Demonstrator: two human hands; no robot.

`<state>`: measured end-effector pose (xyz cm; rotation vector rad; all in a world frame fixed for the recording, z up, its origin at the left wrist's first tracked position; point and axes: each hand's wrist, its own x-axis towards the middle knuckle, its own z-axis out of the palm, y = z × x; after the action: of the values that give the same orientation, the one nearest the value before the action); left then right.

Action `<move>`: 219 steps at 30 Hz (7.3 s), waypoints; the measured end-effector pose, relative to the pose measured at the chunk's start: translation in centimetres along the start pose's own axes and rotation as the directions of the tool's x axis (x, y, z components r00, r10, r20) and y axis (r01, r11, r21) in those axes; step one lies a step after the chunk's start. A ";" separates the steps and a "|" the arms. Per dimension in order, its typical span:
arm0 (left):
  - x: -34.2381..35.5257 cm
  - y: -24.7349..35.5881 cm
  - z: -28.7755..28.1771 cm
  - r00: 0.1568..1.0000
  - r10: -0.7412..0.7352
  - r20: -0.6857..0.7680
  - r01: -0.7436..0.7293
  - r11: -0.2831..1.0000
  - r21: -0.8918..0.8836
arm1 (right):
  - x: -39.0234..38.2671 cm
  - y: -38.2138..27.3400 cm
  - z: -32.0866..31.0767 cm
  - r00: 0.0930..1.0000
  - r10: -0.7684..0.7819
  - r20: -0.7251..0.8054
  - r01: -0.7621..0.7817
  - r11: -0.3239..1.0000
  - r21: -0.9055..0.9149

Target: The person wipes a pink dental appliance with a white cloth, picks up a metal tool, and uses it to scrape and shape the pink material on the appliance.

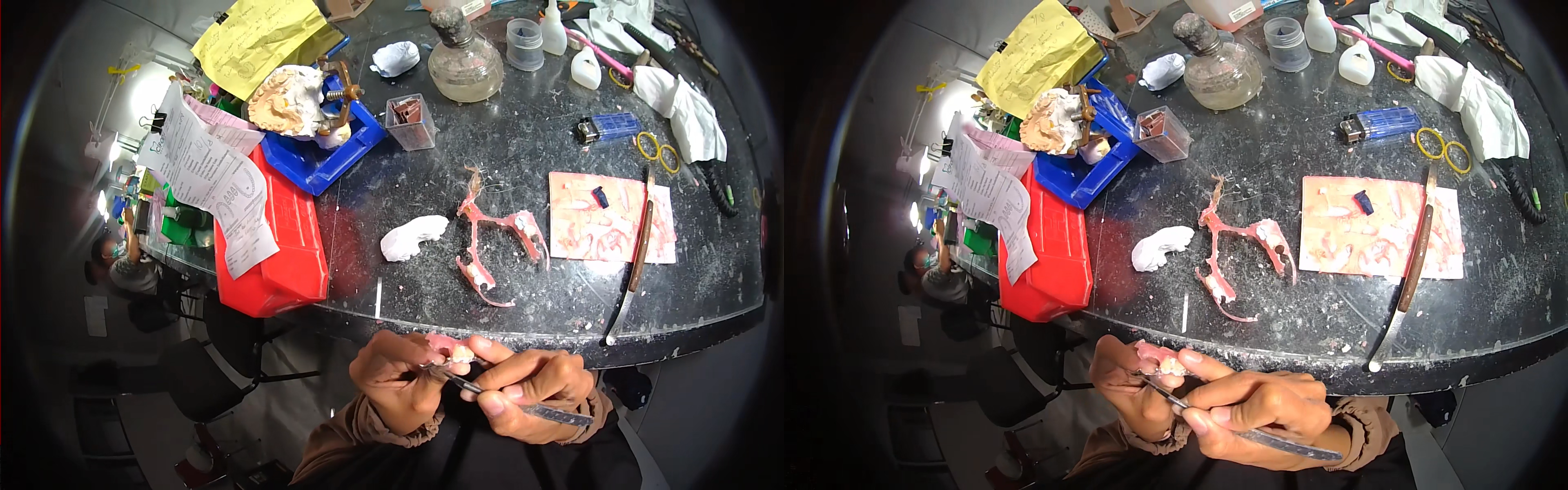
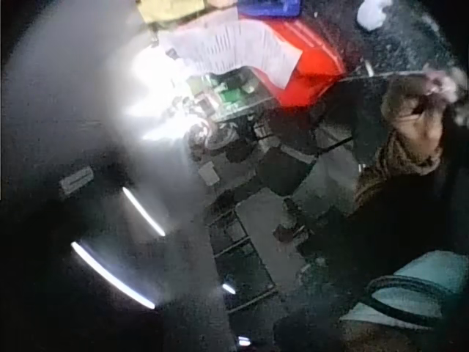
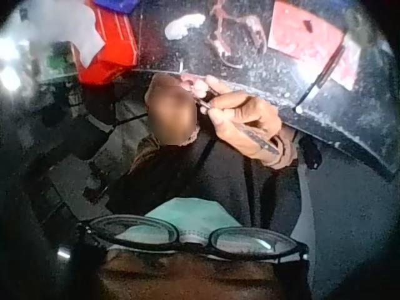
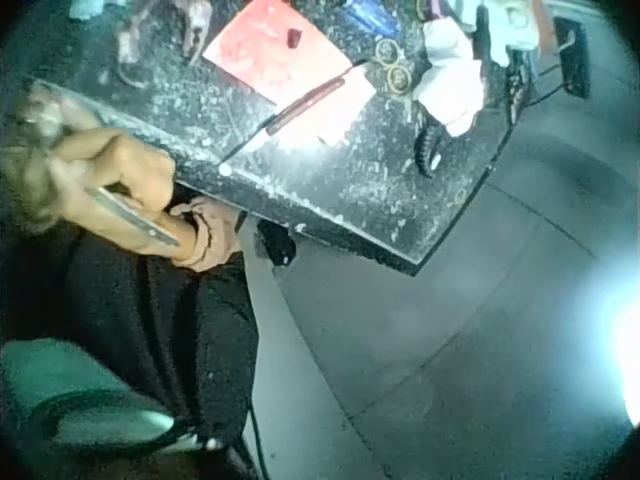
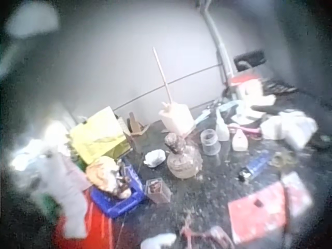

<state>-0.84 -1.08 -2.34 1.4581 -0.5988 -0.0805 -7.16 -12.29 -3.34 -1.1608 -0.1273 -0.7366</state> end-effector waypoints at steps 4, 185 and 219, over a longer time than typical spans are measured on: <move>-0.4 -0.2 0.2 0.997 -0.071 -0.039 0.059 0.966 -0.251 | -0.2 -0.9 0.9 0.969 0.075 -0.237 0.014 0.936 0.353; 0.1 -0.2 -2.1 0.963 0.057 0.263 -0.003 0.979 -0.201 | 0.1 -1.0 -1.3 0.998 0.016 0.054 -0.013 0.998 -0.063; 1.5 -0.2 -1.2 0.964 0.234 0.126 -0.195 0.944 -0.267 | -2.0 -0.6 0.5 0.908 -0.014 -0.419 0.081 0.986 0.144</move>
<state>1.00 -0.60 -2.02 1.1384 -0.8427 -0.0966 -8.90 -11.09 -3.53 -0.8296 0.1444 -0.9858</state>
